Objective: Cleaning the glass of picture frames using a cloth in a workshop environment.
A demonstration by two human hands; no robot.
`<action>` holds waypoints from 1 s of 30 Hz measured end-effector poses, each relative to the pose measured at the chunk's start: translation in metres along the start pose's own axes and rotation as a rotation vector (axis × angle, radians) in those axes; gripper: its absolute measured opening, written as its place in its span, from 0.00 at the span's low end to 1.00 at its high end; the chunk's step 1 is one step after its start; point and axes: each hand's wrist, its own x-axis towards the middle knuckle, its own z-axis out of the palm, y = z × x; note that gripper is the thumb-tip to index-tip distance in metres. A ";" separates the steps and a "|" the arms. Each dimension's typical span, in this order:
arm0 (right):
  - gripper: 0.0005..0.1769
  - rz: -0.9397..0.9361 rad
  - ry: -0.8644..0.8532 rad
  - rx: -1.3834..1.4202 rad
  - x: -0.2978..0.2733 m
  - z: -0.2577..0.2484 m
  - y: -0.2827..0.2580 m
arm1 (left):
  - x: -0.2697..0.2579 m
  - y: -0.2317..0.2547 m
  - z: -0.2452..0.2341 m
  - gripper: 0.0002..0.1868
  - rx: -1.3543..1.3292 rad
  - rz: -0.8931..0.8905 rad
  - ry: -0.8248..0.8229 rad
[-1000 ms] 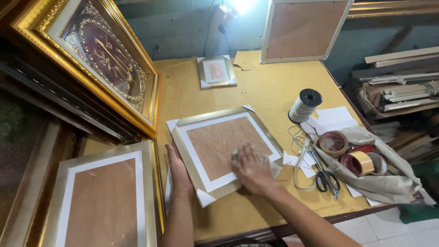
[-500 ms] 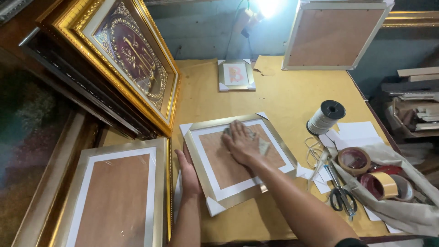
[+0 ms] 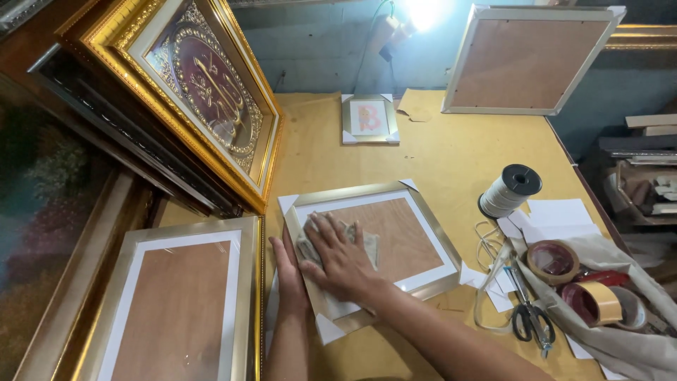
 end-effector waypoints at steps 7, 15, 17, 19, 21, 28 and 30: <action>0.39 0.292 -0.105 -0.202 0.025 -0.025 0.058 | -0.013 0.007 0.014 0.32 0.169 0.054 0.032; 0.36 0.698 -0.129 -0.233 0.021 -0.018 0.163 | -0.013 0.002 0.015 0.31 0.203 0.109 0.016; 0.37 0.705 -0.129 -0.201 0.012 -0.019 0.164 | -0.015 0.002 0.017 0.30 0.215 0.110 0.031; 0.38 0.713 -0.130 -0.165 0.000 -0.021 0.159 | -0.016 0.002 0.016 0.30 0.230 0.109 0.047; 0.39 0.738 -0.121 -0.148 -0.017 -0.024 0.150 | -0.015 0.001 0.013 0.30 0.222 0.117 0.031; 0.29 0.673 -0.024 -0.148 -0.095 0.003 0.127 | -0.035 0.011 0.032 0.30 0.155 0.054 0.107; 0.22 0.543 0.165 -0.177 -0.112 0.019 0.117 | -0.039 0.016 0.036 0.30 0.232 -0.013 0.147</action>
